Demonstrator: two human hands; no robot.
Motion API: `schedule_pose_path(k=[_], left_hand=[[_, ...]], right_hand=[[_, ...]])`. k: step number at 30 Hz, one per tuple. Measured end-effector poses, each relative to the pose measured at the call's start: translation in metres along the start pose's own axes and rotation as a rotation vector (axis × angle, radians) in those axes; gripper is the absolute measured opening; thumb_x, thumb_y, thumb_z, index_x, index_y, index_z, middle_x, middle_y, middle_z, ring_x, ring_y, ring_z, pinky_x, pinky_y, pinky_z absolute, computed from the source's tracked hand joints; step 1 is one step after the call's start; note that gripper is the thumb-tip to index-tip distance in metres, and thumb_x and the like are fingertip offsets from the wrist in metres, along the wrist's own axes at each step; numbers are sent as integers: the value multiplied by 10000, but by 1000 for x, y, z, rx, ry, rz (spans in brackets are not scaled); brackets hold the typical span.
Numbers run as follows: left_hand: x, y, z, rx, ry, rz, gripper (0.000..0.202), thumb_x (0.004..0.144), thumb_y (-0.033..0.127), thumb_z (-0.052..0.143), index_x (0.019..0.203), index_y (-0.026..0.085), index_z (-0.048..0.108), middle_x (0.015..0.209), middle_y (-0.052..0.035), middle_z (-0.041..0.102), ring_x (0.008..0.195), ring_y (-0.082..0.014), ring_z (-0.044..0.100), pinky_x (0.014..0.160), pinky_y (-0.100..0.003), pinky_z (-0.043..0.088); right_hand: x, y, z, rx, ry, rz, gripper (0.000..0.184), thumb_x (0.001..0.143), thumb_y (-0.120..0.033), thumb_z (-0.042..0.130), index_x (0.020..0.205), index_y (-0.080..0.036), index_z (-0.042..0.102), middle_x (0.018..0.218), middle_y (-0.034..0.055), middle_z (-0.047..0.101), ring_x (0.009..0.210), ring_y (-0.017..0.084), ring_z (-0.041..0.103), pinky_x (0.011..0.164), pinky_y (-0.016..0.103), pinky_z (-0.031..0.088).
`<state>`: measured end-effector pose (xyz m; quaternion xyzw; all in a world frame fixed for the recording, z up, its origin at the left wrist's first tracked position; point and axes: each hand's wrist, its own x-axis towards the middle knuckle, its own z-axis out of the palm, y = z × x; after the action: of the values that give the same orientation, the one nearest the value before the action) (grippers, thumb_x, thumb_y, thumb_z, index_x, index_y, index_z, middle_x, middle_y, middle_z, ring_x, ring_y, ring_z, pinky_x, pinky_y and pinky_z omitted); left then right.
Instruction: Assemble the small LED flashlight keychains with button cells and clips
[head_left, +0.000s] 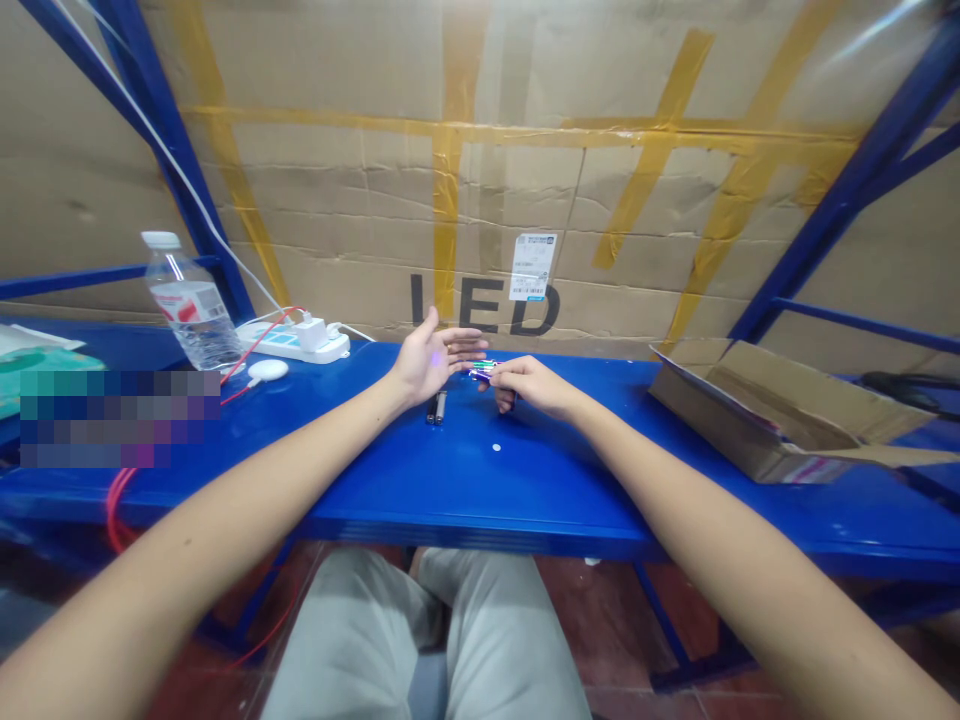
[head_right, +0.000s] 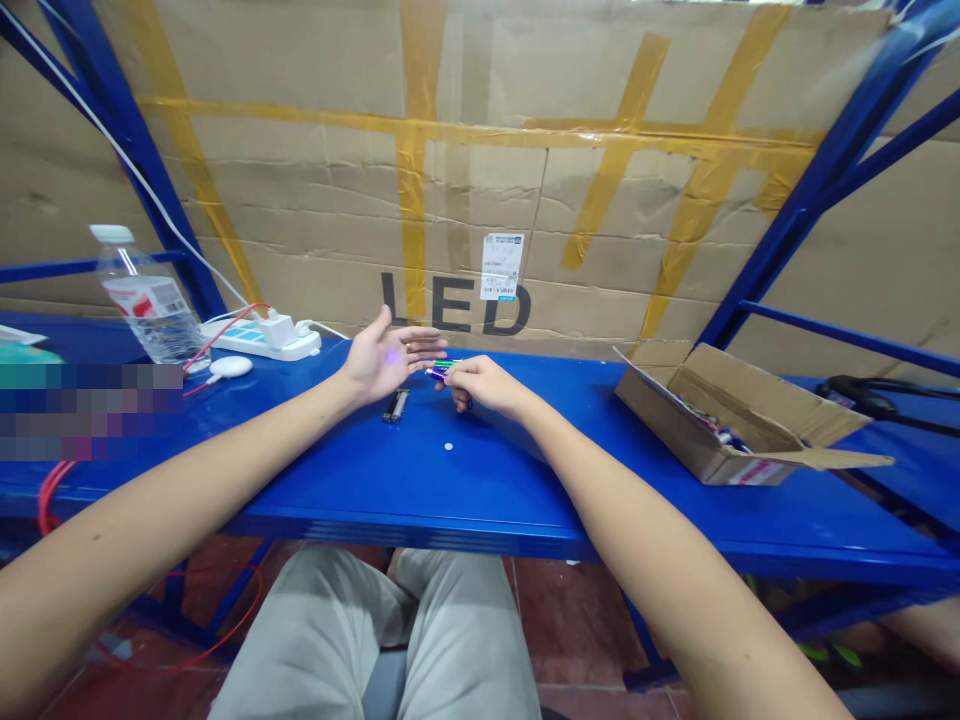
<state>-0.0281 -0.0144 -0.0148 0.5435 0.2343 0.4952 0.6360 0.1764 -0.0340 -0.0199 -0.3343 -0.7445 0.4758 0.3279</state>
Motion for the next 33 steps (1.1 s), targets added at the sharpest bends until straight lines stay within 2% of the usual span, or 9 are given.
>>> schedule_pose_path(k=[8,19,23,33], left_hand=[[0,0,-2,-19,1,-14,800,886,745,318,1153,94,700,1216,-222,688,1222,-378,592,1028,-499,453],[-3,8,-2,-179,-87,-54,846,876,757,286,1242,87,651,1273,-226,661,1296,-353,547,1071,-485,427],[-3,7,-3,-165,-111,-48,847,874,757,285,1302,107,619,1269,-217,666,1296,-360,544,1039,-499,451],[-4,7,-3,-154,-97,-61,845,876,759,298,1299,100,616,1266,-227,662,1240,-364,583,1023,-491,457]], right_hand=[[0,-2,0,-52,-8,14,194,814,-261,567,780,-111,685,478,-28,516,474,125,524,572,280,459],[1,2,0,2,-24,4,188,808,-268,574,755,-122,679,451,-44,465,464,125,504,567,286,464],[1,3,-1,-1,-25,-15,198,808,-274,567,768,-121,685,463,-37,490,465,127,515,559,284,456],[0,-1,-2,-36,-1,-13,183,790,-258,566,757,-120,681,476,-24,525,474,130,533,539,272,418]])
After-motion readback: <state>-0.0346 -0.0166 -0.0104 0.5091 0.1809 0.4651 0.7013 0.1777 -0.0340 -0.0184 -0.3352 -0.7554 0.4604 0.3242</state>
